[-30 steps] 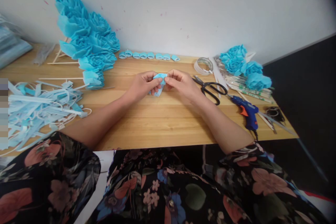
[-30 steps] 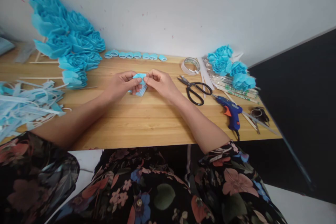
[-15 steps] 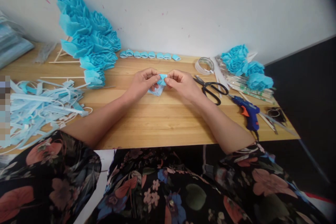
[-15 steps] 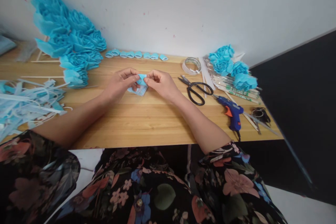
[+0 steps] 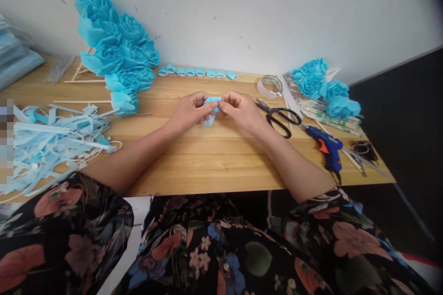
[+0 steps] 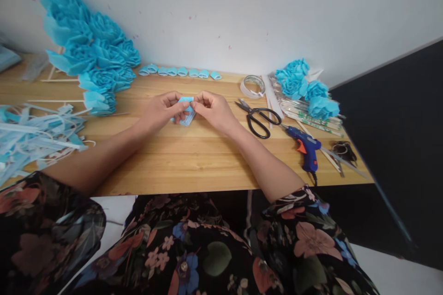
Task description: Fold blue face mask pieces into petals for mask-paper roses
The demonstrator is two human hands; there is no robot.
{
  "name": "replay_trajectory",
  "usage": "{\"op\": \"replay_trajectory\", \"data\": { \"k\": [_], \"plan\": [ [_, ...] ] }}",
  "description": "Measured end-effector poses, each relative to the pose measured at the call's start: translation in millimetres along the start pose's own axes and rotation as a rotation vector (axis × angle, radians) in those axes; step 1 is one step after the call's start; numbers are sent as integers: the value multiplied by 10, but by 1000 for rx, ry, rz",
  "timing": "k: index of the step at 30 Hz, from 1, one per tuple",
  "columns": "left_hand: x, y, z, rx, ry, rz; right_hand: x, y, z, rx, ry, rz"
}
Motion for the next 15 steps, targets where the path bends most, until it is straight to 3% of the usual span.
{"op": "replay_trajectory", "data": {
  "k": [15],
  "plan": [
    [-21,-60,-9,-35,-5,48,-22,72,-32,38,-23,109]
  ]
}}
Point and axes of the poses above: each hand's wrist, its own z-axis towards the middle knuckle, its own x-axis out of the palm, y = z × x, the point moved 3 cm from there along z, towards the middle knuckle, and after that the axes turned 10 degrees about z, right-handed, at the moved point
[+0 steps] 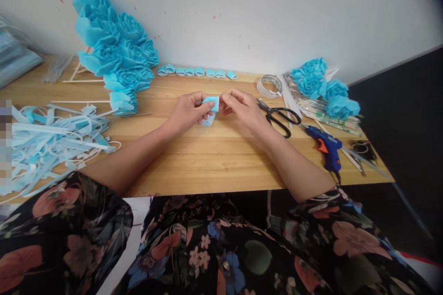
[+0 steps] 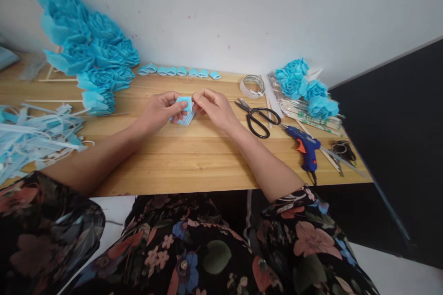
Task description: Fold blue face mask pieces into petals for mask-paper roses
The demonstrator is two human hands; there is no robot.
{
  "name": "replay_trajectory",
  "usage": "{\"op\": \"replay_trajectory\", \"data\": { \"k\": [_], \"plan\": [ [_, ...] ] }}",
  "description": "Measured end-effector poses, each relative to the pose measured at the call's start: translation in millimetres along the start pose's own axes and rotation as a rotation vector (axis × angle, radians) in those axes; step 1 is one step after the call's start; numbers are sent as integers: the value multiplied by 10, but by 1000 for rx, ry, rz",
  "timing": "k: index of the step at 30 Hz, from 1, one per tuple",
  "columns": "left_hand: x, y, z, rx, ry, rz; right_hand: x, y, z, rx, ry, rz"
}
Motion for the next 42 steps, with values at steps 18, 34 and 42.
{"op": "replay_trajectory", "data": {
  "k": [18,34,42],
  "plan": [
    [-35,19,-4,58,-74,-132,-41,-27,41,-114,-62,-82],
    [32,-34,-56,238,-163,167,16,7,7,-127,-55,-40],
    [22,-37,-60,243,-182,208,33,15,0,-128,-49,-32]
  ]
}}
Point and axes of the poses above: each hand's wrist, its own z-axis towards the middle knuckle, its own x-axis out of the palm, y = z × x, the point moved 3 cm from there along z, towards the middle knuckle, and after that the axes turned 10 degrees about z, right-handed, at the moved point
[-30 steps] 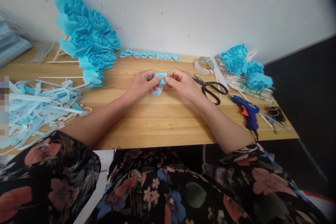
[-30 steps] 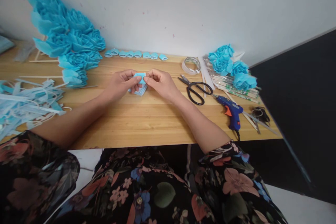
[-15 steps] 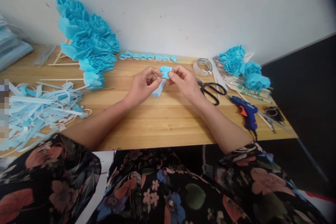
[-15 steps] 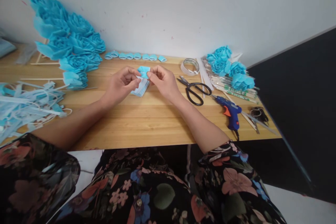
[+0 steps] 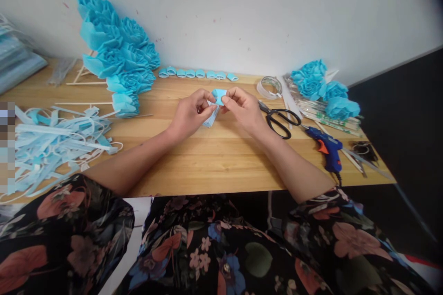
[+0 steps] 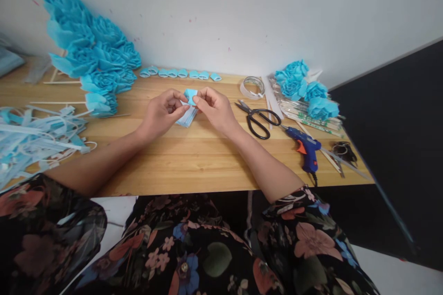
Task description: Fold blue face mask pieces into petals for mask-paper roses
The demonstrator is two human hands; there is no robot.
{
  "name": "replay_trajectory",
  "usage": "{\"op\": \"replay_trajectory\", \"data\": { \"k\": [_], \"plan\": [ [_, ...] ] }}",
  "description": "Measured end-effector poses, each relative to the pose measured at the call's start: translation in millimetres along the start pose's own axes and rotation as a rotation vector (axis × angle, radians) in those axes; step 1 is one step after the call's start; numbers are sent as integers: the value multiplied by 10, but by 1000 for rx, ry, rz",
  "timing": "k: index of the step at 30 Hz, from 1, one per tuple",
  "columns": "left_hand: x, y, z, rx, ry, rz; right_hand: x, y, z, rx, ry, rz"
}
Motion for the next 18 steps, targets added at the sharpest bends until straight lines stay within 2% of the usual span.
{"op": "replay_trajectory", "data": {
  "k": [12,16,18],
  "plan": [
    [-28,-32,6,-2,-6,19,-41,-58,21,-23,15,45],
    [-48,39,45,-102,-42,-139,-60,-61,36,-26,14,50],
    [-51,71,59,-153,-21,-205,-41,-53,30,-23,45,29]
  ]
}}
Point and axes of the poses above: each hand's wrist, its own z-axis towards the middle knuckle, its own x-axis out of the palm, y = z × x, the point moved 3 cm from there along z, towards the middle knuckle, and after that the axes turned 10 degrees about z, right-handed, at the moved point
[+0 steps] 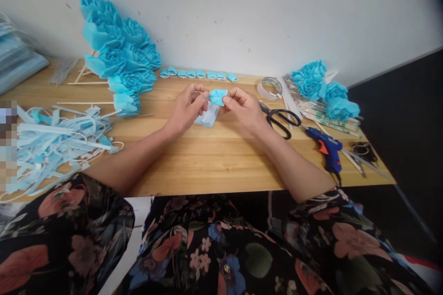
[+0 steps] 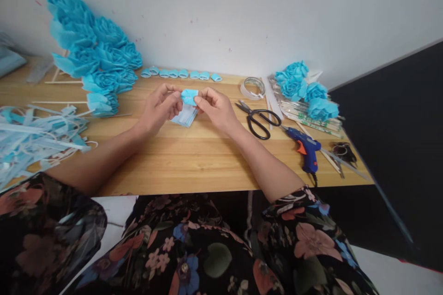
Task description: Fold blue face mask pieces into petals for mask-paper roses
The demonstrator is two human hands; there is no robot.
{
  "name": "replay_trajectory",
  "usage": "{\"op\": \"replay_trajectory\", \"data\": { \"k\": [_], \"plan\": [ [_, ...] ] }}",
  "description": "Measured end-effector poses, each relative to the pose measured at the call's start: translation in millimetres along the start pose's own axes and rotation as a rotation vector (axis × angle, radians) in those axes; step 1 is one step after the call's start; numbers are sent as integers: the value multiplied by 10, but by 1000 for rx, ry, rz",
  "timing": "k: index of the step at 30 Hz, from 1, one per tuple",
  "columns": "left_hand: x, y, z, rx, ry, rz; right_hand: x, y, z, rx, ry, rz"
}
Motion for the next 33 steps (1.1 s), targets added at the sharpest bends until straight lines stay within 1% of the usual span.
{"op": "replay_trajectory", "data": {
  "k": [2,5,10,15,19,24,28,31,33],
  "plan": [
    [0,8,6,-11,44,-1,24,7,-11,7,30,-30],
    [4,-9,-1,21,87,47,36,7,-24,15,39,-66],
    [15,-34,-17,29,78,61,18,-4,-25,19,22,-118],
    [40,-31,-27,42,136,57,30,-6,-27,29,21,-123],
    [46,-12,-24,54,136,72,47,0,-24,27,25,-140],
    [45,15,-12,36,128,84,57,-21,-17,12,28,-135],
    [31,16,-10,14,144,99,70,-35,-28,-2,50,-141],
    [12,7,-10,-8,125,117,-7,17,8,-14,69,-215],
    [2,5,-10,-26,98,133,-179,97,74,-56,27,-318]
  ]
}}
Point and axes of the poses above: each hand's wrist, its own z-axis towards the middle knuckle, its own x-axis out of the palm, y = z × x, the point moved 3 cm from there along z, towards the middle knuckle, and after that the axes turned 10 degrees about z, right-handed, at the moved point
